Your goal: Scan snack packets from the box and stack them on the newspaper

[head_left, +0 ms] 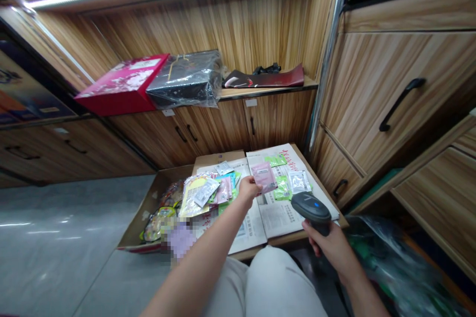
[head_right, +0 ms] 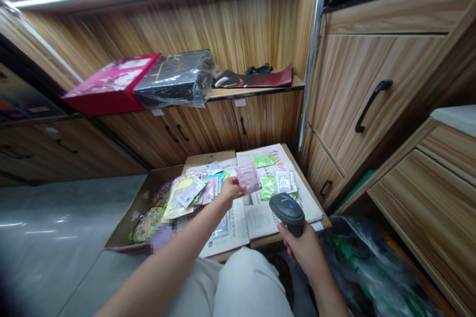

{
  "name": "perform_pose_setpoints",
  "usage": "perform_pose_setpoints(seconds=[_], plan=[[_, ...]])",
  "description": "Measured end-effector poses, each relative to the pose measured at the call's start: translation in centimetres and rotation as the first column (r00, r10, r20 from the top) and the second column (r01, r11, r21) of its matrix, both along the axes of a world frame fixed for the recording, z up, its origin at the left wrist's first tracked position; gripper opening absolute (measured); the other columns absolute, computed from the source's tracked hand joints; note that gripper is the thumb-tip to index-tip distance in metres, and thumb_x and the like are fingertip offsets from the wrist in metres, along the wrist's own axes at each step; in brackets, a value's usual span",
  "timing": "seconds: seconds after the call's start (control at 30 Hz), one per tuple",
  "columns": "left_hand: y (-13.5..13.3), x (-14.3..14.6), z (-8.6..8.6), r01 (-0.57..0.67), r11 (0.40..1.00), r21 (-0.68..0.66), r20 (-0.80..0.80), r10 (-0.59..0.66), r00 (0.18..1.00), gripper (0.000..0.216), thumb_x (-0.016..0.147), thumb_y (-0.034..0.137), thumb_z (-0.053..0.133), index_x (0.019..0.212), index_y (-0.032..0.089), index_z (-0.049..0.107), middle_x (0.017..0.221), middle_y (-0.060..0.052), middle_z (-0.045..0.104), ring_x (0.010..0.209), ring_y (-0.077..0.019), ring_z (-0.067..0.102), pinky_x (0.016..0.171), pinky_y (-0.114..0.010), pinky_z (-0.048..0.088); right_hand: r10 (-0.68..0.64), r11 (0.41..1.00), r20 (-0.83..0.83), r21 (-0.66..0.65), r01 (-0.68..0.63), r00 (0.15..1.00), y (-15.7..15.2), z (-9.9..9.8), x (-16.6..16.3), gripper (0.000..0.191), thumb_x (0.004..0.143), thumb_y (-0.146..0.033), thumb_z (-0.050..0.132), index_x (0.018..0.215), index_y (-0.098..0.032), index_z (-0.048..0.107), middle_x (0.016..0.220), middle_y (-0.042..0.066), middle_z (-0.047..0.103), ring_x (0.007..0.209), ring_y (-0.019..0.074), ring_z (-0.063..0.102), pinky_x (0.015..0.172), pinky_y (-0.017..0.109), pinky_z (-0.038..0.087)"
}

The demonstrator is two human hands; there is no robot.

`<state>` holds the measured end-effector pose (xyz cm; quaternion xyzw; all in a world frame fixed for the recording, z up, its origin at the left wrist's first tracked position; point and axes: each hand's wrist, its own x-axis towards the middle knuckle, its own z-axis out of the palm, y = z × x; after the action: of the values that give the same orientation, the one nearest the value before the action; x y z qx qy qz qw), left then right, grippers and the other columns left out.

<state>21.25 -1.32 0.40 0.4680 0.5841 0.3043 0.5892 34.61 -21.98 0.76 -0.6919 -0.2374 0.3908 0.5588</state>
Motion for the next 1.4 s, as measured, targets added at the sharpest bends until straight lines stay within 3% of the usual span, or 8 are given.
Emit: perform_pose_setpoints(seconds=[0.4, 0.63, 0.8, 0.97, 1.13, 1.27, 1.4], plan=[[0.1, 0.5, -0.5, 0.003, 1.0, -0.005, 0.049, -0.002, 0.999, 0.02, 0.058, -0.006, 0.063, 0.069, 0.011, 0.064, 0.063, -0.001, 0.063, 0.054, -0.0109, 0.057, 0.057, -0.025, 0.049, 0.033, 0.998, 0.059, -0.048, -0.03, 0.998, -0.2, 0.2, -0.2, 0.038, 0.064, -0.048, 0.078, 0.053, -0.023, 0.052, 0.038, -0.004, 0.049, 0.03, 0.0125, 0.045, 0.032, 0.024, 0.036], [-0.3, 0.4, -0.2, -0.024, 0.999, 0.045, 0.052, 0.022, 0.998, 0.018, 0.06, 0.003, 0.075, 0.069, 0.013, 0.063, 0.066, 0.0, 0.062, 0.06, -0.012, 0.06, 0.062, -0.027, 0.053, -0.052, 0.998, 0.054, -0.028, 0.053, 0.997, -0.4, 0.3, -0.4, 0.038, 0.059, -0.05, 0.08, 0.068, -0.017, 0.062, 0.043, -0.003, 0.055, 0.033, 0.0118, 0.047, 0.032, 0.023, 0.036], [0.7, -1.3, 0.0, -0.06, 0.993, 0.1, 0.017, 0.058, 0.998, 0.009, 0.069, 0.013, 0.072, 0.07, 0.014, 0.063, 0.066, 0.0, 0.061, 0.058, -0.0115, 0.06, 0.06, -0.027, 0.054, -0.03, 0.999, 0.06, -0.028, 0.032, 0.998, -0.7, 0.4, -0.4, 0.041, 0.059, -0.053, 0.081, 0.067, -0.017, 0.062, 0.043, -0.003, 0.055, 0.035, 0.013, 0.048, 0.033, 0.024, 0.038], [3.1, -5.2, 0.1, -0.22, 0.966, 0.135, -0.039, 0.227, 0.973, 0.01, 0.071, 0.016, 0.071, 0.078, 0.014, 0.065, 0.067, 0.0, 0.062, 0.061, -0.0115, 0.062, 0.06, -0.023, 0.054, 0.031, 0.999, 0.064, -0.035, -0.028, 0.997, -0.7, -0.2, -0.1, 0.042, 0.06, -0.055, 0.08, 0.067, -0.018, 0.062, 0.044, -0.003, 0.056, 0.035, 0.0143, 0.049, 0.034, 0.026, 0.039], [5.8, -11.6, -0.4, -0.408, 0.872, 0.27, -0.197, 0.464, 0.863, 0.02, 0.068, 0.018, 0.07, 0.087, 0.014, 0.069, 0.075, -0.003, 0.068, 0.069, -0.0157, 0.066, 0.064, -0.025, 0.054, 0.047, 0.998, 0.037, -0.041, -0.046, 0.998, -0.7, -0.6, -0.1, 0.041, 0.06, -0.053, 0.081, 0.07, -0.017, 0.063, 0.046, -0.002, 0.057, 0.037, 0.0147, 0.05, 0.035, 0.026, 0.04], [7.1, -17.5, -1.5, -0.555, 0.722, 0.414, -0.247, 0.676, 0.695, 0.024, 0.072, 0.014, 0.059, 0.094, 0.012, 0.071, 0.088, -0.008, 0.072, 0.081, -0.0186, 0.068, 0.073, -0.027, 0.054, 0.034, 0.998, 0.035, -0.047, -0.033, 0.999, -0.6, -0.4, -0.6, 0.04, 0.06, -0.053, 0.08, 0.067, -0.018, 0.062, 0.044, -0.003, 0.055, 0.036, 0.0136, 0.047, 0.034, 0.026, 0.038], [7.4, -22.0, -2.8, -0.592, 0.61, 0.526, -0.278, 0.782, 0.559, 0.028, 0.08, 0.014, 0.052, 0.1, 0.011, 0.072, 0.101, -0.012, 0.073, 0.092, -0.0201, 0.068, 0.081, -0.027, 0.052, 0.015, 0.998, 0.039, -0.068, -0.012, 0.999, -0.4, -0.9, -0.8, 0.041, 0.058, -0.053, 0.08, 0.069, -0.018, 0.062, 0.043, -0.003, 0.055, 0.036, 0.0138, 0.047, 0.034, 0.026, 0.038]])
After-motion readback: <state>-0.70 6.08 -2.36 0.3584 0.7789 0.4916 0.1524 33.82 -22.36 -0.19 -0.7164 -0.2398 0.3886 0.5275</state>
